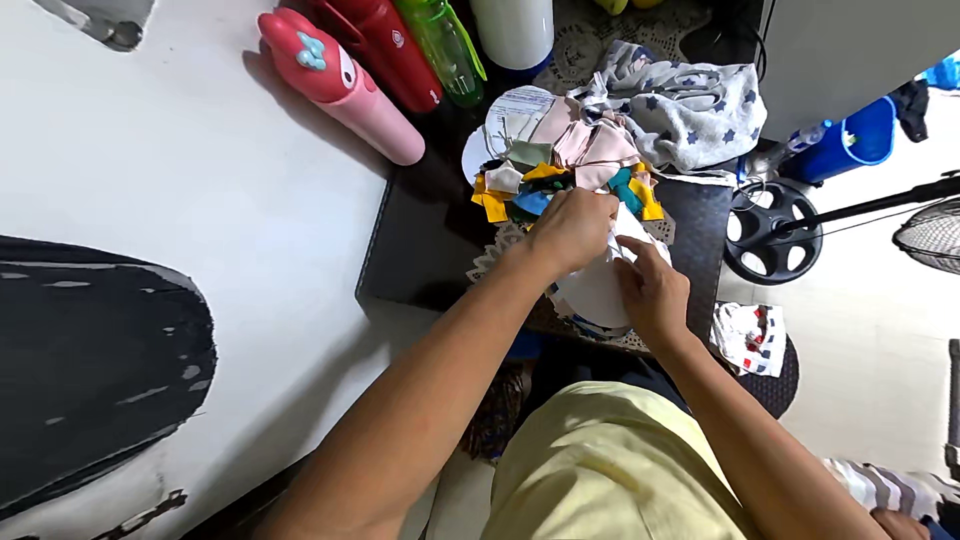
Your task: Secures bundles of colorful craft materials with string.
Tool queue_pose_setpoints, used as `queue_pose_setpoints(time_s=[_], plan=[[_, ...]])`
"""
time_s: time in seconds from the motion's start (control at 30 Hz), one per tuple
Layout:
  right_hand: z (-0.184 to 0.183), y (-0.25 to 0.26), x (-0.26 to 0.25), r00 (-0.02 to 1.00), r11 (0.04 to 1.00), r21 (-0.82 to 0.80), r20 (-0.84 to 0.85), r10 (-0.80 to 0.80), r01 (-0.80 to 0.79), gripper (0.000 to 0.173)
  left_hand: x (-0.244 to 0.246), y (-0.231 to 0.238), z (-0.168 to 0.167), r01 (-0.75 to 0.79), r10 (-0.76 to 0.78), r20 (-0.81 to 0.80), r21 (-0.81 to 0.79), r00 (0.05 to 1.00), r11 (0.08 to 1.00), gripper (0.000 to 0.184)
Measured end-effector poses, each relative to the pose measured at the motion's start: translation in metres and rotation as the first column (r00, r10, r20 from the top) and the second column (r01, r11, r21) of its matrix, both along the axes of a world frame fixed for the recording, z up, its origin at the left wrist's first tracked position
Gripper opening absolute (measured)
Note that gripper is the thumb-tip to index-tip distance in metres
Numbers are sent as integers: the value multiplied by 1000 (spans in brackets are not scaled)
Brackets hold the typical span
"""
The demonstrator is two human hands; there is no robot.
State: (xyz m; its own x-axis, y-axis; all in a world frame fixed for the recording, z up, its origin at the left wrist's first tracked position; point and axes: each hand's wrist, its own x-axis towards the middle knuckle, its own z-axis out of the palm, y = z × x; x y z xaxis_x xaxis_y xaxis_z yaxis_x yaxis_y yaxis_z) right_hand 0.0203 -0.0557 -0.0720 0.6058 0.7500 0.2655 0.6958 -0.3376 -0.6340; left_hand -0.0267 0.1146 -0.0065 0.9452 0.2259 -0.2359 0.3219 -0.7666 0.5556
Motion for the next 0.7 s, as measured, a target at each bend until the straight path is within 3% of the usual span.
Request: queue_pose_setpoints(time_s=[0.23, 0.5, 0.57, 0.7], plan=[[-6, 2, -4, 994, 999, 27, 105, -19, 17, 23, 15, 7, 5, 75, -70, -112, 42, 991, 996, 17], [26, 12, 0, 997, 968, -246, -65, 37, -52, 26, 33, 16, 8, 230, -198, -246, 107, 949, 967, 19], [31, 14, 3, 995, 953, -294, -86, 50, -74, 26, 25, 14, 6, 169, -156, -153, 78, 976, 982, 19], [25, 12, 2, 996, 965, -256, -74, 46, -63, 24, -14, -11, -1, -165, 155, 169, 47, 973, 985, 22]])
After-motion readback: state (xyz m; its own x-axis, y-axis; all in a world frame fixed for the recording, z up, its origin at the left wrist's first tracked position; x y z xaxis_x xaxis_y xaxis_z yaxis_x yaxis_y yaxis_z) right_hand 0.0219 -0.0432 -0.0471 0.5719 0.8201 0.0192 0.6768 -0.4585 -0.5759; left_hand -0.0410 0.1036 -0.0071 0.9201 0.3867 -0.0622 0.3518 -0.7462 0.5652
